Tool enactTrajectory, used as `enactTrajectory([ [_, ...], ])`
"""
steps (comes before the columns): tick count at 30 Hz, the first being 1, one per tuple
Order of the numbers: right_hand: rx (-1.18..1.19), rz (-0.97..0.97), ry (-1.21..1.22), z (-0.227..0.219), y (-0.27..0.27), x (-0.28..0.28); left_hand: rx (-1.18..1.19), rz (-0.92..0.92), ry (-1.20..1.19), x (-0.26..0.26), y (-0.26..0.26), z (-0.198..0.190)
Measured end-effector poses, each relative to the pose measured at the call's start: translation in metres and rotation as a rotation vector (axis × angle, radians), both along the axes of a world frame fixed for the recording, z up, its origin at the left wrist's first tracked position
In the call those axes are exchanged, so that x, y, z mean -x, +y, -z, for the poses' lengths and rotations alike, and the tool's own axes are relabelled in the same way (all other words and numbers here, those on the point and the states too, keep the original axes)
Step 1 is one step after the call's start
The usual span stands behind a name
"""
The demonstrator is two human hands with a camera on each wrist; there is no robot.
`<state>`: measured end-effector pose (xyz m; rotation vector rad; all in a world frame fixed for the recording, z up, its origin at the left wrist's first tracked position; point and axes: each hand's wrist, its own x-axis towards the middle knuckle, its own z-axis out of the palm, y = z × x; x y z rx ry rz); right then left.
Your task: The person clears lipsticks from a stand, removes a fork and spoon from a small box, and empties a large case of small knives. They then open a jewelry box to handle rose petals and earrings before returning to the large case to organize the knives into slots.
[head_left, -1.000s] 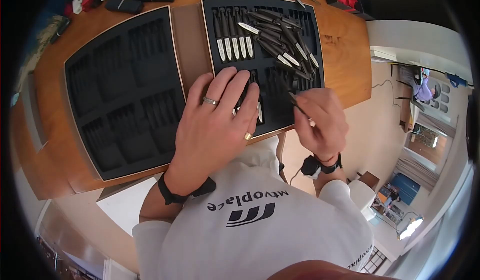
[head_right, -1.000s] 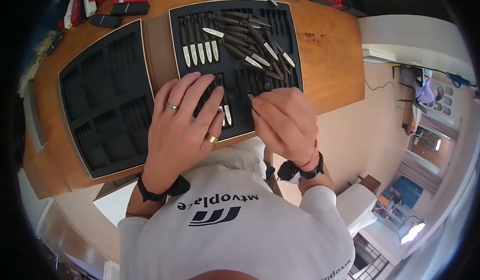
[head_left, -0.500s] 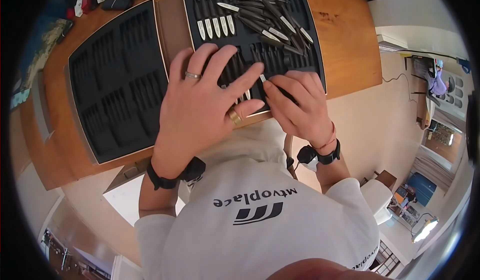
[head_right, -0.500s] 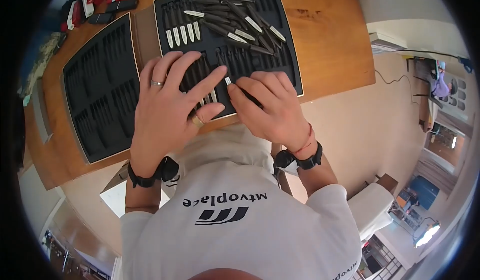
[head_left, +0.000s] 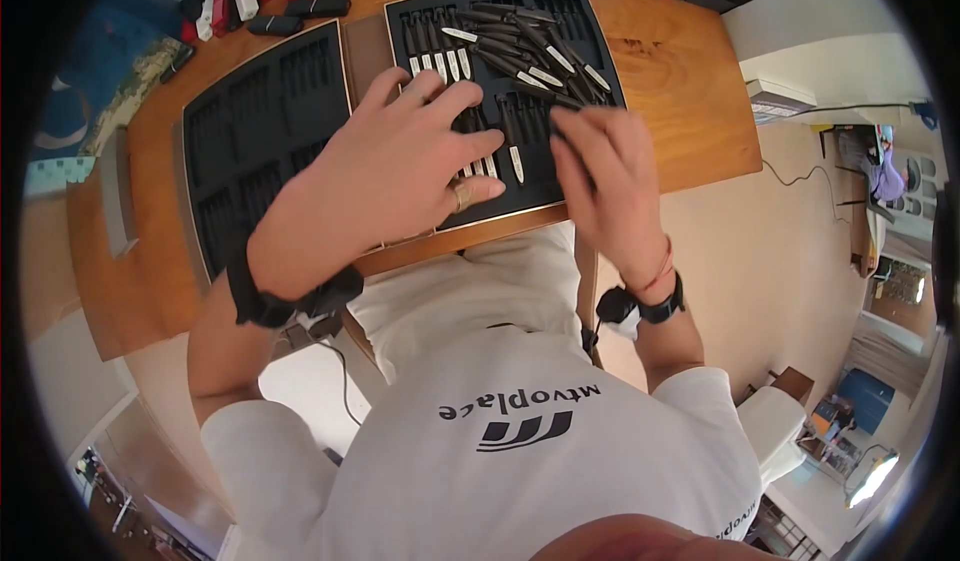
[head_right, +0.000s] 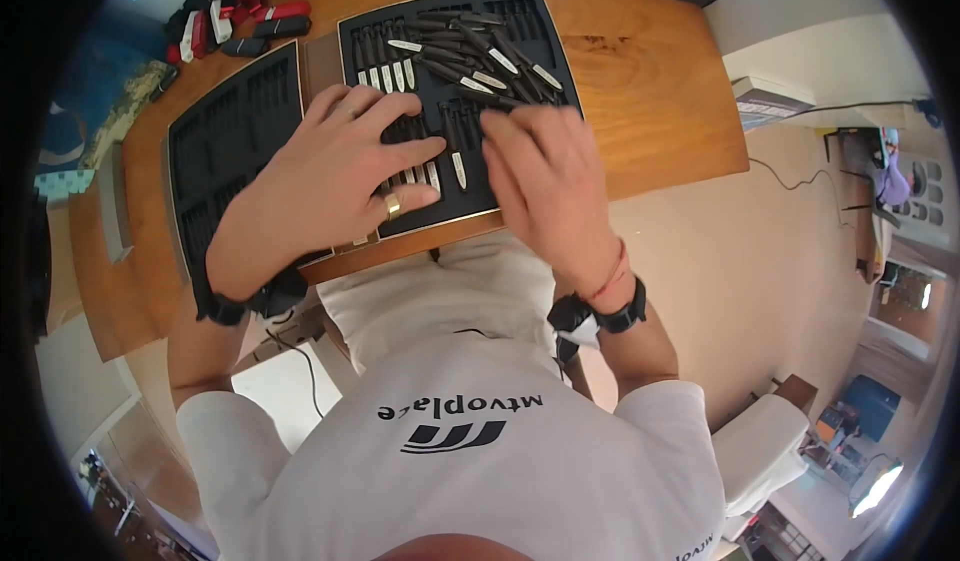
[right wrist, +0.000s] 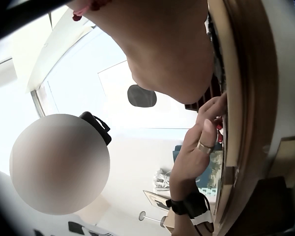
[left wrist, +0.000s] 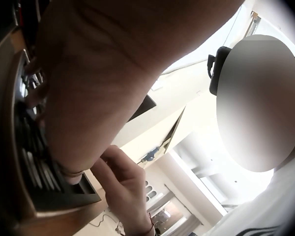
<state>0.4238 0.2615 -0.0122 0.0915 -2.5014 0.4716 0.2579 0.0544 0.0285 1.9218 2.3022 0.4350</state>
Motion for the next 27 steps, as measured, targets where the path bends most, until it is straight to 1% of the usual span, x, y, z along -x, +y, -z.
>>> enactTrajectory([
  [1, -0.019, 0.066, 0.019, -0.005, 0.003, 0.008, 0.08, 0.067, -0.041, 0.009, 0.008, -0.004],
  [2, -0.087, 0.11, -0.019, -0.013, 0.003, 0.016, 0.048, 0.134, -0.071, 0.019, 0.02, -0.004],
  [3, -0.088, 0.128, -0.008, -0.012, 0.004, 0.021, 0.048, 0.152, -0.059, 0.024, 0.028, -0.004],
  [5, -0.13, 0.165, -0.153, -0.011, 0.006, 0.028, 0.089, 0.139, -0.256, 0.033, 0.041, -0.004],
  [6, -0.134, 0.178, -0.146, -0.013, 0.006, 0.028, 0.012, 0.179, -0.238, 0.038, 0.043, 0.002],
  [7, -0.16, 0.156, -0.183, -0.014, 0.006, 0.028, 0.009, 0.189, -0.235, 0.043, 0.042, 0.006],
  [9, -0.189, 0.132, -0.232, -0.015, 0.007, 0.026, -0.042, 0.184, -0.345, 0.05, 0.039, 0.014],
  [10, -0.094, 0.137, -0.152, -0.014, 0.006, 0.021, -0.039, 0.18, -0.363, 0.053, 0.036, 0.019],
  [11, -0.001, 0.14, -0.068, -0.013, 0.006, 0.019, -0.073, 0.128, -0.511, 0.059, 0.034, 0.023],
  [12, -0.003, 0.133, -0.077, -0.013, 0.003, 0.016, -0.111, 0.076, -0.655, 0.063, 0.033, 0.025],
  [14, 0.627, 0.167, -0.004, -0.015, -0.007, 0.004, -0.147, 0.06, -0.681, 0.064, 0.032, 0.031],
  [16, 0.656, 0.175, -0.013, -0.008, -0.01, -0.004, -0.181, 0.054, -0.708, 0.063, 0.033, 0.033],
  [17, 0.694, 0.183, -0.016, -0.007, -0.012, -0.006, -0.148, 0.057, -0.713, 0.062, 0.033, 0.03],
  [18, 0.791, 0.224, -0.017, -0.005, -0.02, -0.006, -0.113, 0.06, -0.717, 0.061, 0.034, 0.028],
  [19, 0.79, 0.224, -0.019, -0.003, -0.023, -0.005, -0.115, 0.059, -0.718, 0.061, 0.035, 0.031],
  [21, 0.641, 0.269, -0.012, 0.004, -0.027, -0.004, -0.257, 0.165, -0.547, 0.06, 0.035, 0.037],
  [24, 0.6, 0.305, 0.067, 0.019, -0.034, 0.004, -0.192, 0.186, -0.49, 0.059, 0.034, 0.031],
  [27, 0.553, 0.33, 0.12, 0.018, -0.039, 0.011, -0.223, 0.243, -0.462, 0.06, 0.034, 0.034],
])
